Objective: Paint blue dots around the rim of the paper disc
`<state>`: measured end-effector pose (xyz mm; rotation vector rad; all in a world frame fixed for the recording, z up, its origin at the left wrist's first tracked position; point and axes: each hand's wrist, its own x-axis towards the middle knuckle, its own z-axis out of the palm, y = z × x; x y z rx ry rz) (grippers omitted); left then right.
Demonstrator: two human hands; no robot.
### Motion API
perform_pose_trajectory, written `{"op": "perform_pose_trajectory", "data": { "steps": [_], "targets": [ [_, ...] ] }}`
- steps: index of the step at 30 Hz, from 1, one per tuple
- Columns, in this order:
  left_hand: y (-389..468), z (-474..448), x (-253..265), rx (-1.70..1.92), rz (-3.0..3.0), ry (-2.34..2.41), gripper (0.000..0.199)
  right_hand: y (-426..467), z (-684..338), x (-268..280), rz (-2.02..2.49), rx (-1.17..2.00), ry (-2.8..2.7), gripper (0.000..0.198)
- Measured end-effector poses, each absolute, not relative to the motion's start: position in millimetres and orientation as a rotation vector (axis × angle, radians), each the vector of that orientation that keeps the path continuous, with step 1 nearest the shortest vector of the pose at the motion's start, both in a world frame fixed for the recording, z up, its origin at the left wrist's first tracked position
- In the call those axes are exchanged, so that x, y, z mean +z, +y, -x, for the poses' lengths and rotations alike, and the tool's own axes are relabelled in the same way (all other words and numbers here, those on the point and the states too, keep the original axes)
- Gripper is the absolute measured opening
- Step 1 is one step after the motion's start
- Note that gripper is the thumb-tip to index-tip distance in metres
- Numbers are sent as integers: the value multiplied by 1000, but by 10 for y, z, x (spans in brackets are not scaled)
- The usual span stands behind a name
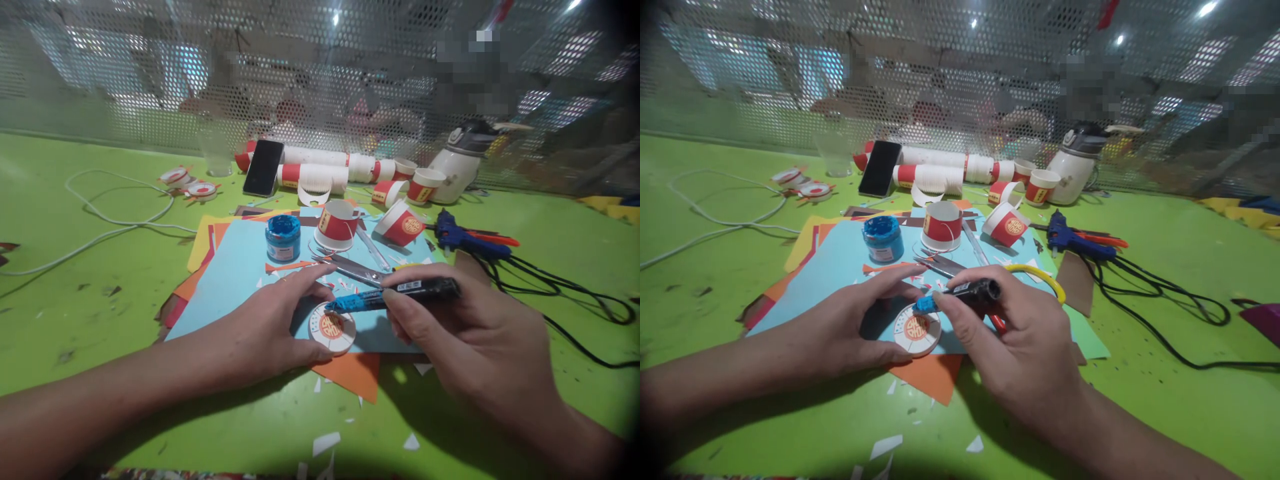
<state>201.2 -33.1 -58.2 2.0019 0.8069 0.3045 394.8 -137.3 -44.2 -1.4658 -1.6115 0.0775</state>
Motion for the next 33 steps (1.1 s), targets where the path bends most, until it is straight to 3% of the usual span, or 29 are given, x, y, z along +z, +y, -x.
{"op": "perform_pose_trajectory", "data": {
  "steps": [33],
  "targets": [
    [-326, -2016, -582, 300, -2047, 834, 94, -1358, -3893, -450, 1440, 49, -1628, 1]
  ]
}}
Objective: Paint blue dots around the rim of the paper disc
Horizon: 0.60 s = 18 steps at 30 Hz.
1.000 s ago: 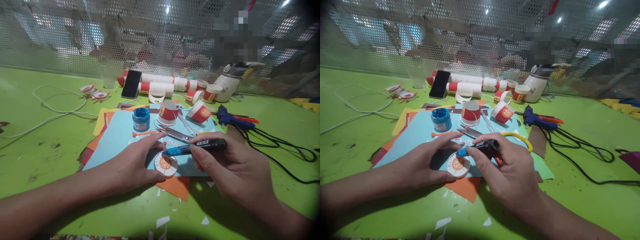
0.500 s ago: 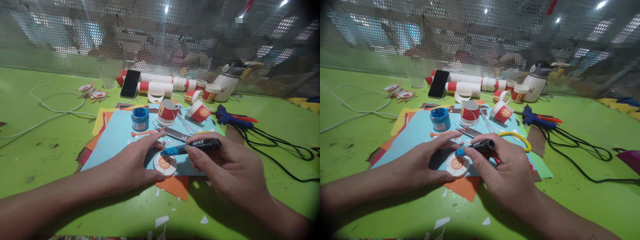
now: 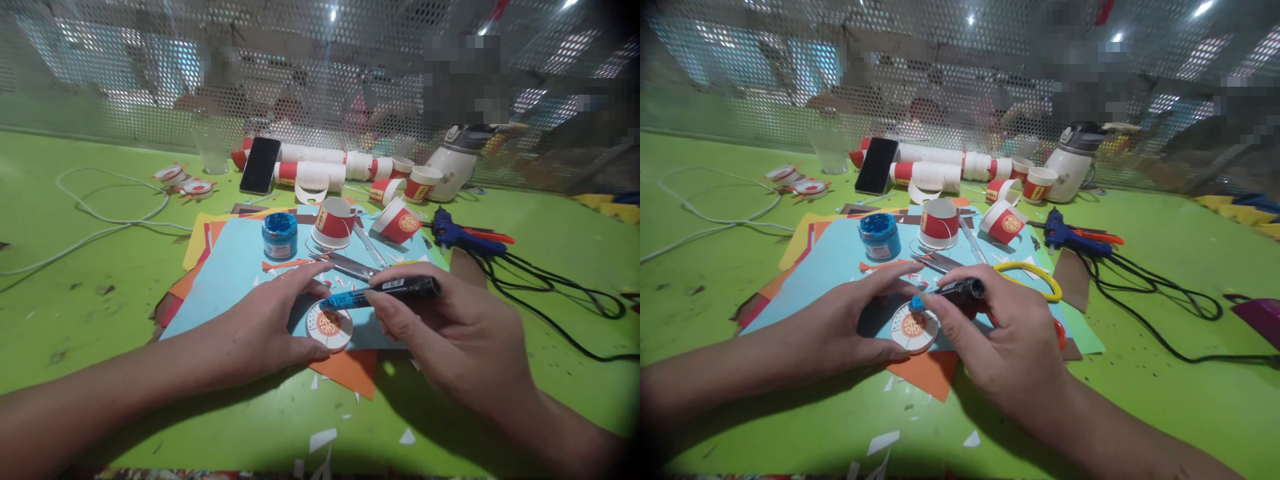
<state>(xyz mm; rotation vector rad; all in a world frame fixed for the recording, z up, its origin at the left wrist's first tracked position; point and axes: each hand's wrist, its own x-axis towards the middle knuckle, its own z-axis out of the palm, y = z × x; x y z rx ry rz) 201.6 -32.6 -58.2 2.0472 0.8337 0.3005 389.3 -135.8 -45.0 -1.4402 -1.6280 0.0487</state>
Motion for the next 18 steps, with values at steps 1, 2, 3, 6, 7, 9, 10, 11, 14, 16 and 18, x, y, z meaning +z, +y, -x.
{"op": "perform_pose_trajectory", "data": {
  "steps": [1, 2, 3, 6, 7, 9, 10, 11, 14, 16, 18],
  "targets": [
    [-325, -2020, -579, 302, -2049, 833, 94, -1356, -3887, -437, 1433, 46, -1642, 1],
    [-323, -2026, -576, 308, -2052, 829, 94, -1355, -3880, -424, 1431, 39, -1657, 1],
    [-320, -2033, -573, 315, -2056, 823, 93, -1353, -3872, -410, 1434, 31, -1678, 1],
    [-314, -2051, -564, 322, -2062, 822, 92, -1351, -3846, -382, 1440, -30, -1736, 1],
    [-312, -2054, -563, 319, -2065, 825, 92, -1352, -3837, -379, 1431, -55, -1753, 2],
    [-311, -2055, -564, 313, -2077, 828, 92, -1353, -3822, -382, 1417, -79, -1785, 3],
    [-311, -2052, -567, 321, -2088, 823, 92, -1352, -3816, -386, 1410, -85, -1795, 4],
    [-312, -2047, -570, 330, -2100, 813, 91, -1351, -3811, -390, 1404, -88, -1799, 4],
    [-314, -2029, -583, 348, -2127, 799, 91, -1348, -3809, -397, 1400, -71, -1779, 3],
    [-316, -2016, -590, 336, -2130, 811, 91, -1354, -3821, -392, 1398, -28, -1726, 2],
    [-317, -2009, -597, 322, -2121, 827, 91, -1368, -3841, -381, 1393, -14, -1638, 1]
  ]
}}
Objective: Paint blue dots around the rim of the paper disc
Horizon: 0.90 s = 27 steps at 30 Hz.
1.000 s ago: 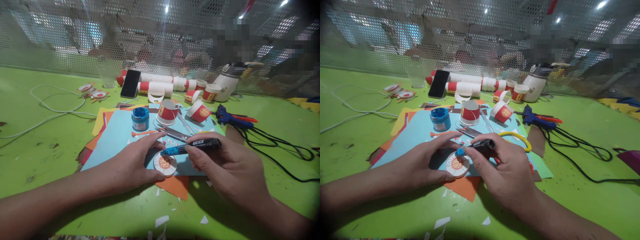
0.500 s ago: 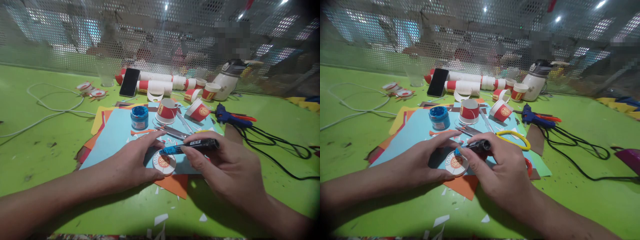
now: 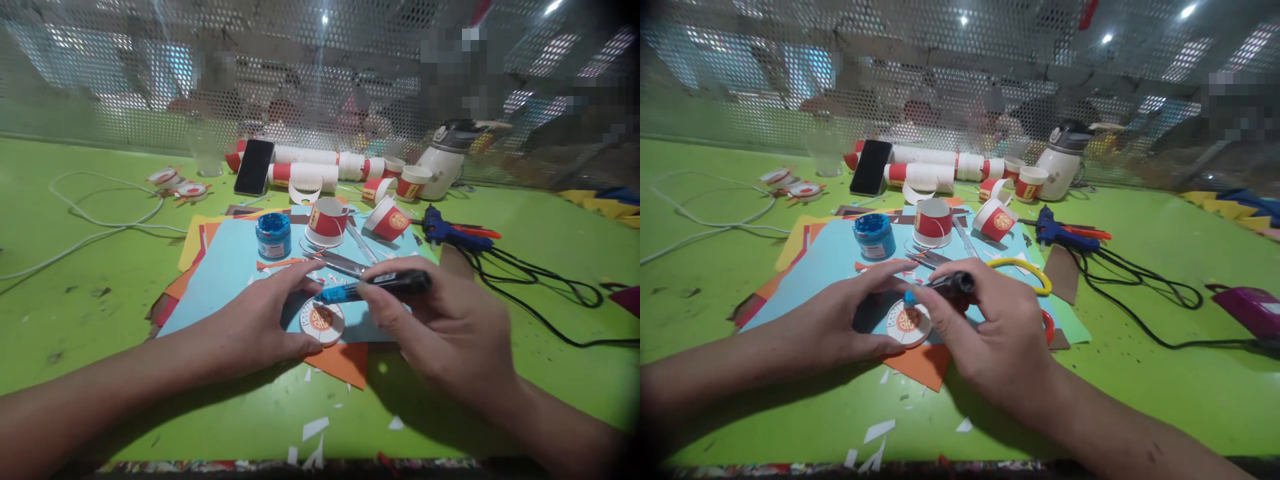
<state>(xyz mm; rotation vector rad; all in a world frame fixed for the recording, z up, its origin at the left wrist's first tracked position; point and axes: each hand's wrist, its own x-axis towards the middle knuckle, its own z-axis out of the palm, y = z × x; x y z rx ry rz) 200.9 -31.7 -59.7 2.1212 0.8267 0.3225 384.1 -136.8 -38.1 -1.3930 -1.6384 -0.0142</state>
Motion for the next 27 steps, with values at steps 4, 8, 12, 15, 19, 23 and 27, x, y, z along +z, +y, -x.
{"op": "perform_pose_trajectory", "data": {
  "steps": [4, 8, 12, 15, 19, 23, 27],
  "targets": [
    [-320, -2013, -609, 325, -2095, 817, 93, -1393, -3873, -371, 1431, -51, -1569, 5],
    [-327, -2021, -592, 331, -2095, 812, 90, -1375, -3866, -410, 1414, -52, -1605, 4],
    [-325, -2025, -567, 314, -2106, 813, 90, -1351, -3854, -450, 1422, -34, -1602, 3],
    [-315, -2027, -579, 319, -2087, 807, 90, -1342, -3857, -456, 1417, -38, -1600, 1],
    [-306, -2029, -611, 342, -2081, 787, 91, -1332, -3866, -442, 1394, -63, -1641, 2],
    [-304, -2043, -599, 334, -2084, 808, 92, -1321, -3867, -433, 1392, -71, -1652, 5],
    [-309, -2050, -579, 319, -2088, 815, 91, -1321, -3865, -436, 1404, -106, -1666, 5]
  ]
}}
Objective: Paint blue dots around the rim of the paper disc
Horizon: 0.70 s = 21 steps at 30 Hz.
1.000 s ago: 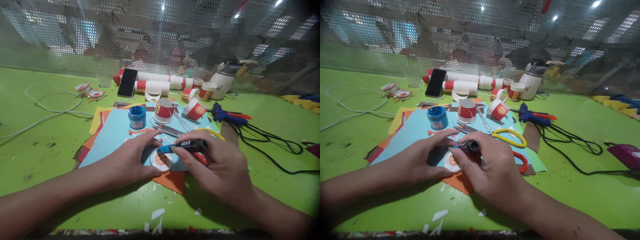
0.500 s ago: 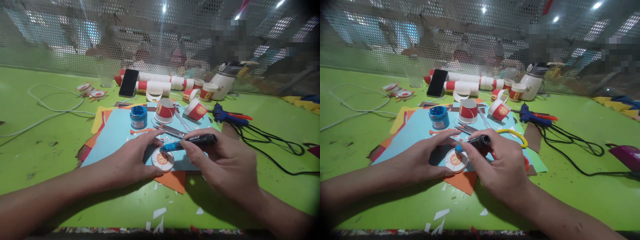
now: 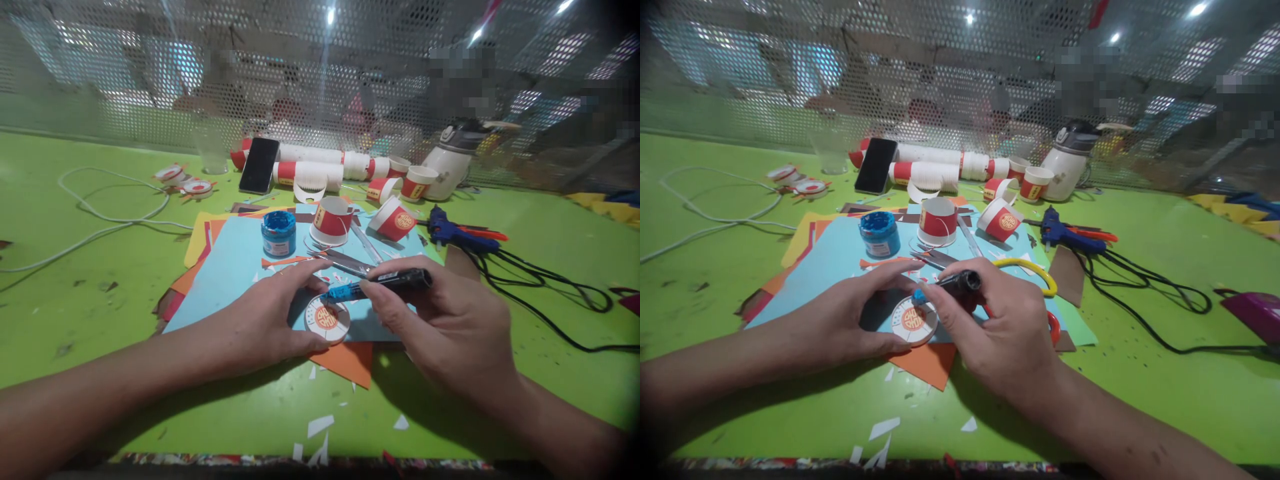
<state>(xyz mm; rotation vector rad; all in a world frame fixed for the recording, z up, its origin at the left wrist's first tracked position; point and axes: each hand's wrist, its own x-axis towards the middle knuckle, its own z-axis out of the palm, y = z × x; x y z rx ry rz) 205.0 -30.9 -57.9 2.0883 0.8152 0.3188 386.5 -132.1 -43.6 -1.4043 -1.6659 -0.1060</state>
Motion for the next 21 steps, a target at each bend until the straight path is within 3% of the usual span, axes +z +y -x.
{"op": "perform_pose_trajectory", "data": {
  "steps": [21],
  "targets": [
    [-311, -2025, -637, 338, -2097, 802, 88, -1456, -3823, -413, 1378, -272, -1605, 9]
  ]
}}
